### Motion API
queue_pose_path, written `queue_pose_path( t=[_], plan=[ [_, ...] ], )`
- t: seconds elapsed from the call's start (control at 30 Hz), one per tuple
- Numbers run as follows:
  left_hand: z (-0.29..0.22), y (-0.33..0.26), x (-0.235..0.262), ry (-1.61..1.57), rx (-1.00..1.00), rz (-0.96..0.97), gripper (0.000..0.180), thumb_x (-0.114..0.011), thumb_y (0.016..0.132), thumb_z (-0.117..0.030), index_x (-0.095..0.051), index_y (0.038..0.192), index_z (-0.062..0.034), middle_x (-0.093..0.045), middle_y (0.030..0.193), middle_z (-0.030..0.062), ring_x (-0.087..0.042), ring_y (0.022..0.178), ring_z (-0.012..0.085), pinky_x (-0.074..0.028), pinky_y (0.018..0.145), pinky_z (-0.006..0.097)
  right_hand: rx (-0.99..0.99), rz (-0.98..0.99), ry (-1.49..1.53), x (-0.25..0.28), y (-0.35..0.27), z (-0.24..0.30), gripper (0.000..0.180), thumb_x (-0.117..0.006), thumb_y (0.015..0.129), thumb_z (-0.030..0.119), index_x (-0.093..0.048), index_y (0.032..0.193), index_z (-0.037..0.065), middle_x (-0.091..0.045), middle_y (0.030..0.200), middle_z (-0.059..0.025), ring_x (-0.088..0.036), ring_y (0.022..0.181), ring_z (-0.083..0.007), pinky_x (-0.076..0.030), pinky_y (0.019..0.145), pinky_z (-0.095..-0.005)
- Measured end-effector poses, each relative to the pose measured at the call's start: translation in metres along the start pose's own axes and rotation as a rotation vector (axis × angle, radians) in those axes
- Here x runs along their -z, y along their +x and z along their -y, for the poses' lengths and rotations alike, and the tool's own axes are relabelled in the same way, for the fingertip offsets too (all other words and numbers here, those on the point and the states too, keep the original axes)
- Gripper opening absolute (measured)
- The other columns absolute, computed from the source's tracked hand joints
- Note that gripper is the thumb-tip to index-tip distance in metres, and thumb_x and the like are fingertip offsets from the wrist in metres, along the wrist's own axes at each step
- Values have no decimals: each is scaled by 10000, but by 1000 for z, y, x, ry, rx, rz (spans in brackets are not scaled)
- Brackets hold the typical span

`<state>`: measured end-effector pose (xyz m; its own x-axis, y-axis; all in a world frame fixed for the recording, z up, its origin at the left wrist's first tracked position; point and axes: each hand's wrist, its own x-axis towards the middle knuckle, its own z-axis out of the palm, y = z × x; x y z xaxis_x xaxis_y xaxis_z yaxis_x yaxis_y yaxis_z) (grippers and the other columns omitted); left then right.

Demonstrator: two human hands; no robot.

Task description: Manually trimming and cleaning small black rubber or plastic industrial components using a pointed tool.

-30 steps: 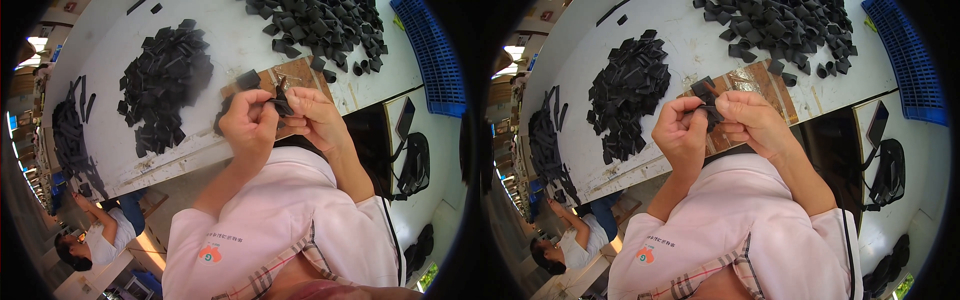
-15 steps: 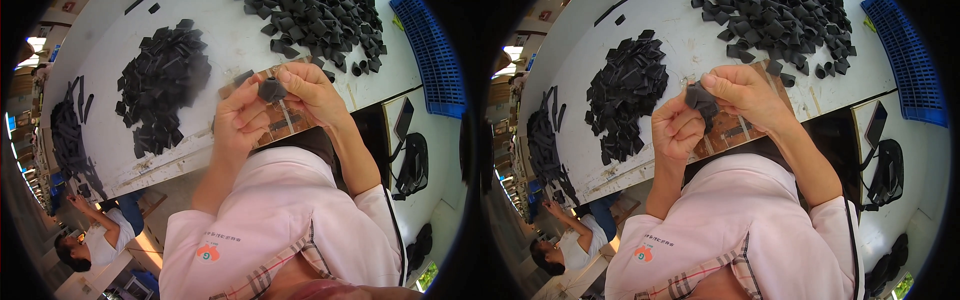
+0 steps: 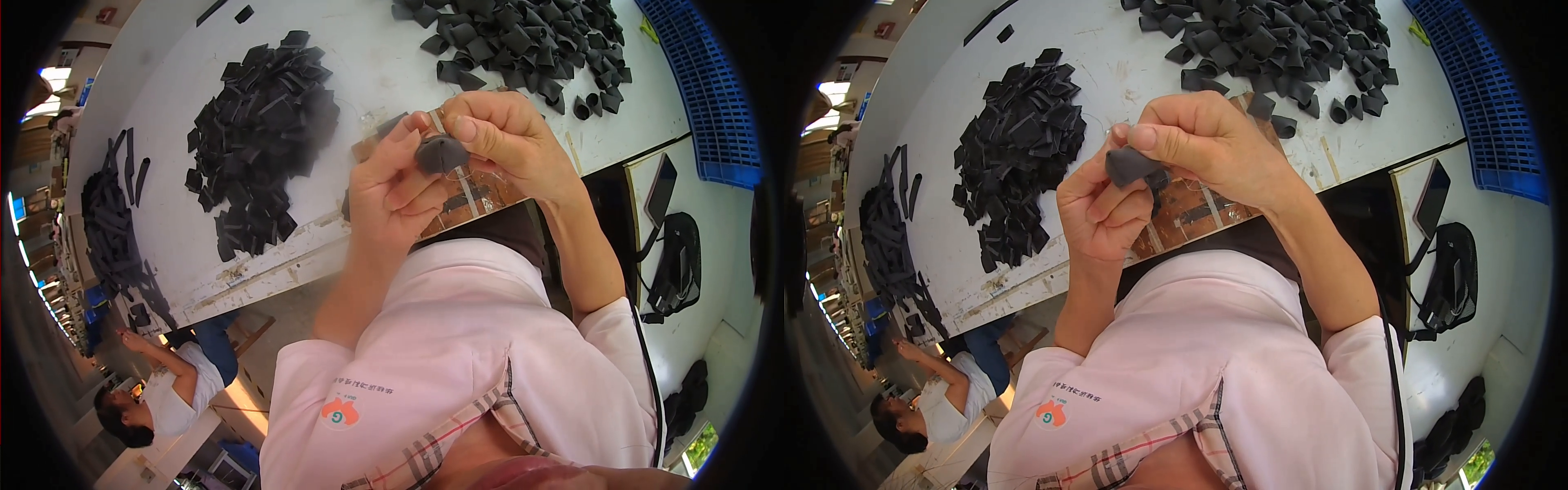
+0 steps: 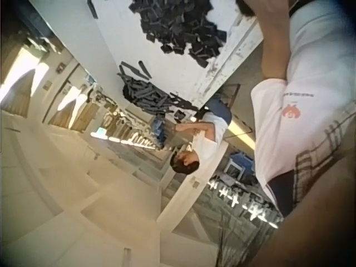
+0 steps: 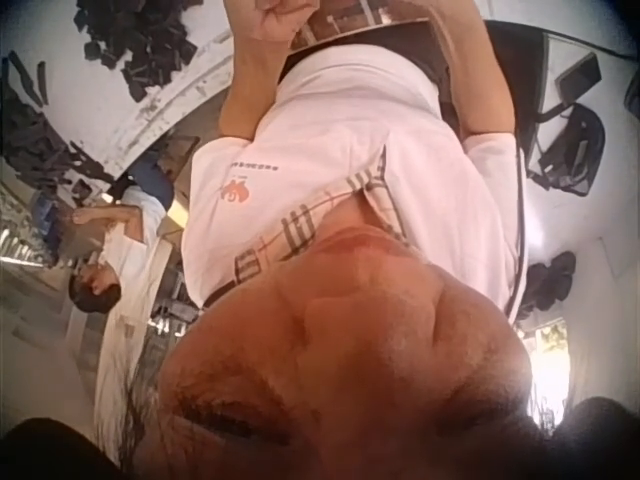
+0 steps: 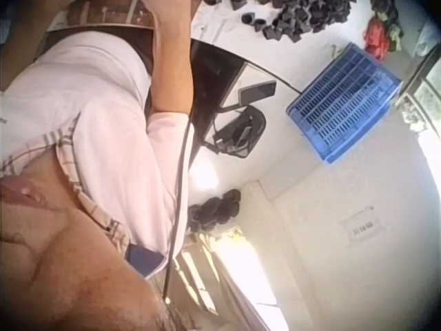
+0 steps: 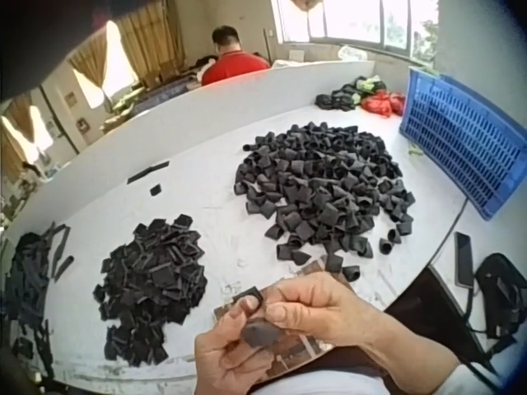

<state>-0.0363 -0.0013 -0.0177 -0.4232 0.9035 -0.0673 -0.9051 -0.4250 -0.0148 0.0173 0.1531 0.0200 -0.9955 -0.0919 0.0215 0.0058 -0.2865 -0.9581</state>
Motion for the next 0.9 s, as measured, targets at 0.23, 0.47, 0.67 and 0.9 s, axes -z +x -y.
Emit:
queue_pose_path(
  t=[0.23,0.47,0.67,0.9],
  plan=[
    [15,0,-3,1079,-686,-135,228,-523,815,4,-515,1042,-2,-560,835,69,-464,573,83,-371,499,175,91,-220,-396,7,-3,-19,236,-569,842,217,-563,733,7,-473,588,0,-412,509,-52,-335,458,-186],
    [10,3,-22,1695,-937,32,171,-588,780,-2,-586,951,1,-556,921,83,-520,784,139,-424,687,236,540,-376,-834,-9,-24,-8,296,-664,741,266,-569,879,23,-519,746,-62,-495,590,-155,-397,474,-255],
    [15,1,-17,1052,-896,-15,90,-550,828,-49,-565,885,19,-575,897,112,-518,835,182,-396,785,315,689,-427,-1123,-21,-18,-11,305,-712,612,151,-561,854,41,-504,744,-61,-517,626,-197,-426,473,-282],
    [19,-8,-8,692,-745,-99,106,-522,853,-67,-558,929,-2,-575,905,114,-530,869,186,-406,791,320,714,-389,-1148,-15,-14,-13,165,-662,619,26,-544,733,36,-485,673,-44,-500,593,-199,-392,454,-289]
  ],
)
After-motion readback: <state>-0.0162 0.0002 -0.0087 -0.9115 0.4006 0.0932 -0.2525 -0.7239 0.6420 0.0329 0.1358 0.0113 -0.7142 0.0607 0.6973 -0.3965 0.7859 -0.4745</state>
